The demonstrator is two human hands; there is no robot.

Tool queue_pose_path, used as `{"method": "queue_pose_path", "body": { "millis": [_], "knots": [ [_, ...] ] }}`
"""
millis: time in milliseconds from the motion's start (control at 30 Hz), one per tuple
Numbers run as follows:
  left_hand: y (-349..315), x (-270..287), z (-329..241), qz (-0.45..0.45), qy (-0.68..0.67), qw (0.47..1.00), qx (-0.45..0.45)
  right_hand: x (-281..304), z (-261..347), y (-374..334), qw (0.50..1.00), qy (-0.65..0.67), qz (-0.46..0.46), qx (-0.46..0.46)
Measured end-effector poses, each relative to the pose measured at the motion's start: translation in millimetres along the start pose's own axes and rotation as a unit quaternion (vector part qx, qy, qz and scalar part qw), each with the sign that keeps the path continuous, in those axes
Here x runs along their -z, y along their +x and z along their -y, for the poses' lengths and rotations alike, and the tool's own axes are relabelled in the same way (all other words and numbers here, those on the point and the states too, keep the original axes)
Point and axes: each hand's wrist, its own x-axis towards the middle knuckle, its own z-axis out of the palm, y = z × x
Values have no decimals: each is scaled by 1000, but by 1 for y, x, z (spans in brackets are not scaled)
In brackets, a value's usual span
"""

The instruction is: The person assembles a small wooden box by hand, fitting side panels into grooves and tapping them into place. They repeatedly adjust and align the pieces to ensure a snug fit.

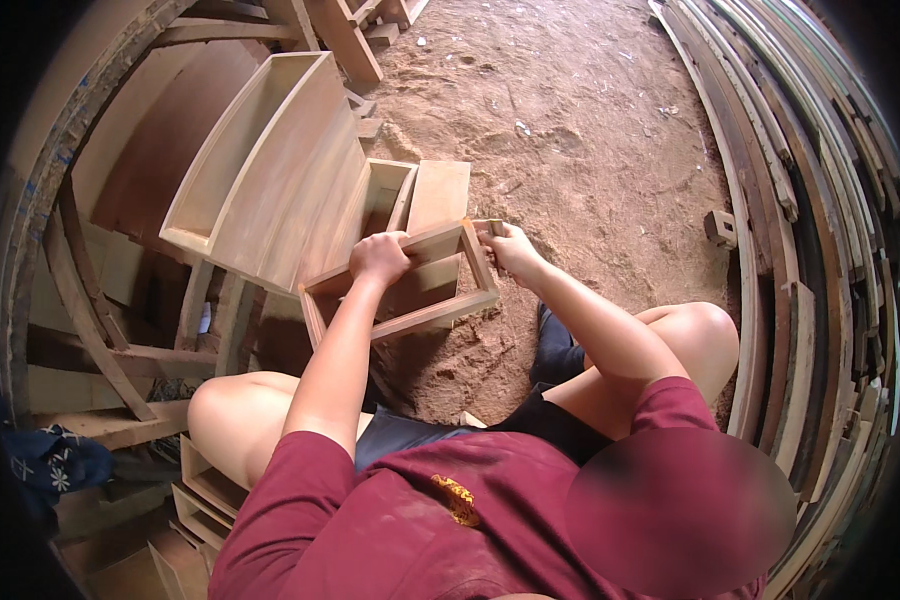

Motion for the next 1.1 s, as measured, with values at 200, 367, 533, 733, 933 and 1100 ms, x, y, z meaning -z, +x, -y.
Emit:
{"method": "queue_pose_path", "body": {
  "millis": [200,367,533,733,933,1100],
  "knots": [
    [0,-4,1,-10,1,1000,7,-3,-4,1,999,39,-2,-1],
    [0,-4,-1,5,-2,1000,16,-3,-6,-2,1000,21,-4,-10],
    [2,-5,1,6,-9,1000,17,-7,-6,-5,999,6,-27,36],
    [2,-4,1,6,-9,1000,10,-7,9,-2,997,-44,-57,0],
    [1,-5,3,7,-5,1000,17,-11,17,8,994,-62,-91,-29],
    [1,-4,2,7,-5,1000,8,-9,18,13,990,-116,-73,-42]
  ]
}}
